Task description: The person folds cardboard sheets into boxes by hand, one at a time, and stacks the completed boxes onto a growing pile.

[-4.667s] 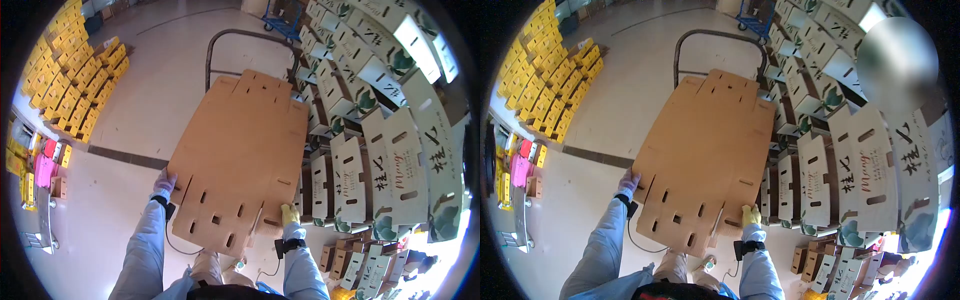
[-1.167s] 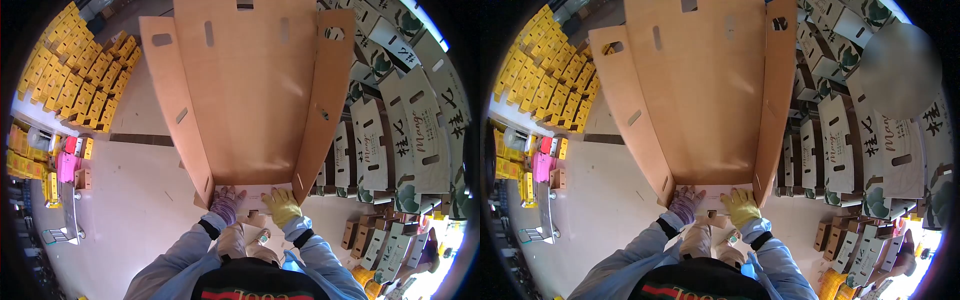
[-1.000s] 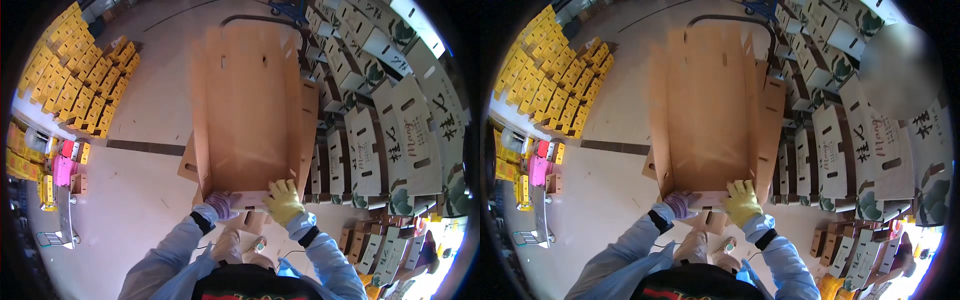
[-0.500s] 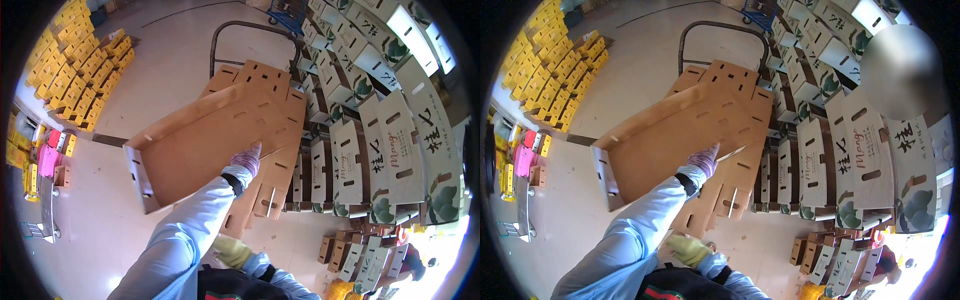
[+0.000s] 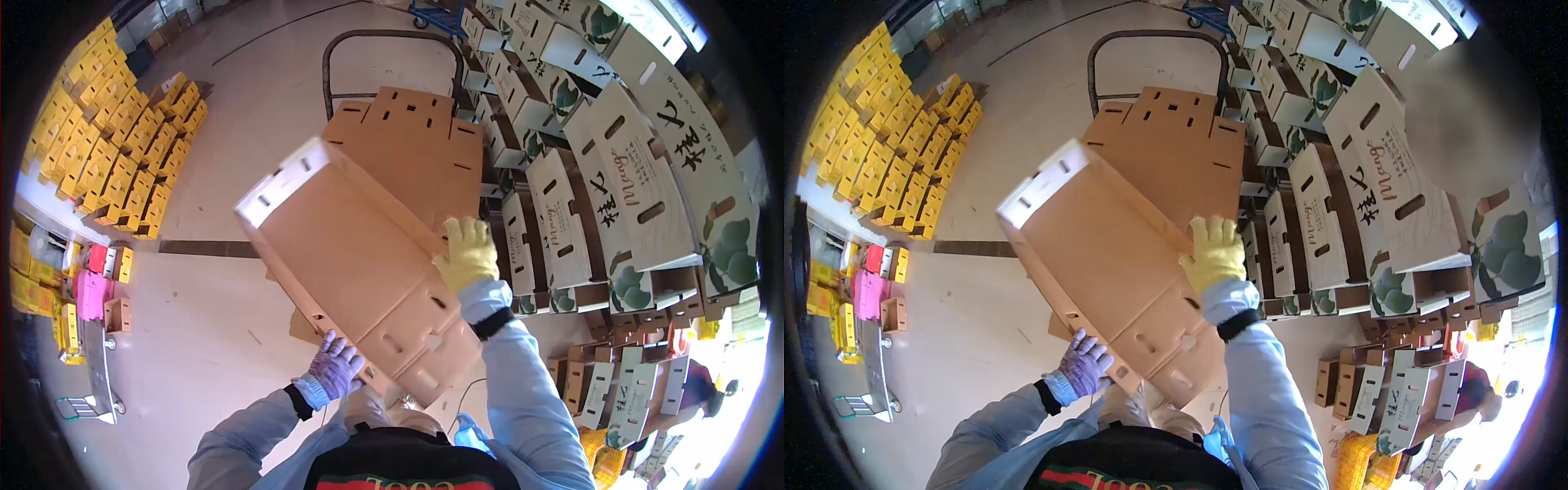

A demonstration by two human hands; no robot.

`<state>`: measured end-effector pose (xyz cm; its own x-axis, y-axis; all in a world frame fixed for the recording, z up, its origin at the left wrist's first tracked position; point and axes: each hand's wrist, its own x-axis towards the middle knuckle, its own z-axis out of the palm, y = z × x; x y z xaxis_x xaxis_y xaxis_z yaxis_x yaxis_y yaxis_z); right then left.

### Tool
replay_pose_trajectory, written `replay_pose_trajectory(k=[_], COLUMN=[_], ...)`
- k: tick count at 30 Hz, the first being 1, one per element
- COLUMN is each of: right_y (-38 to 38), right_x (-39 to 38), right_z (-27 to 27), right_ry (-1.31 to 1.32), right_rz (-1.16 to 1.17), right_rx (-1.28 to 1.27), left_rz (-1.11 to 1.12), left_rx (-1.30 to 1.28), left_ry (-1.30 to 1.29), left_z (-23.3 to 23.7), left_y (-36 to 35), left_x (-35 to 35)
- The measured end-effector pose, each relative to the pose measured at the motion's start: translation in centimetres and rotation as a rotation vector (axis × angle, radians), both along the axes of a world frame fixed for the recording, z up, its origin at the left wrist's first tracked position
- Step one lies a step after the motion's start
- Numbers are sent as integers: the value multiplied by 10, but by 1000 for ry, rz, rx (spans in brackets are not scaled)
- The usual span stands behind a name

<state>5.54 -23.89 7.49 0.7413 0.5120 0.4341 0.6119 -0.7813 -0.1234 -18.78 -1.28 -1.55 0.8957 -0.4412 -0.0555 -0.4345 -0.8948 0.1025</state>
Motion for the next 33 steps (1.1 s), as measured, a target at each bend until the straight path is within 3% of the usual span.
replay_pose_trajectory(k=[2,3,5,7,9,11,12,14,17,19,21,23,25,27,29,30,32,33], right_y=[2,-10,-17,-25,-49,-71,-82,-94,-70,-45,-31,-12,12,21,17,11,-8,-32], right_x=[-3,-8,-31,-65,-87,-108,-106,-109,-87,-66,-52,-47,-45,-49,-55,-63,-91,-113], right_z=[-45,-87,-103,-94,-108,-117,-114,-72,-52,-46,-49,-65,-83,-72,-70,-72,-77,-107], right_ry=[647,631,563,687,905,706,713,138,61,12,84,122,88,130,62,67,62,147], right_rz=[-242,-209,-191,-222,-146,-30,-23,174,545,640,836,756,599,589,509,506,110,-72], right_rx=[-269,48,160,161,283,687,676,-198,-167,-199,-347,-309,-165,-154,-69,-71,198,179], left_rz=[-21,-38,31,333,339,348,283,223,195,189,176,140,108,179,187,145,95,129], left_rx=[11,16,40,187,154,121,106,94,171,183,143,-70,-118,-287,-188,-193,-195,-209], left_ry=[-4,-14,32,407,334,259,302,358,464,281,281,133,126,93,22,132,238,271], left_z=[-12,-17,-23,-46,-35,-23,-19,-13,-8,-10,-6,-9,-15,-31,-31,-33,-31,-25], left_y=[25,32,42,55,49,48,51,54,47,43,35,22,6,-5,-7,-4,-3,-4], left_x=[-10,-12,2,23,38,46,47,48,54,55,59,63,73,81,86,85,87,88])
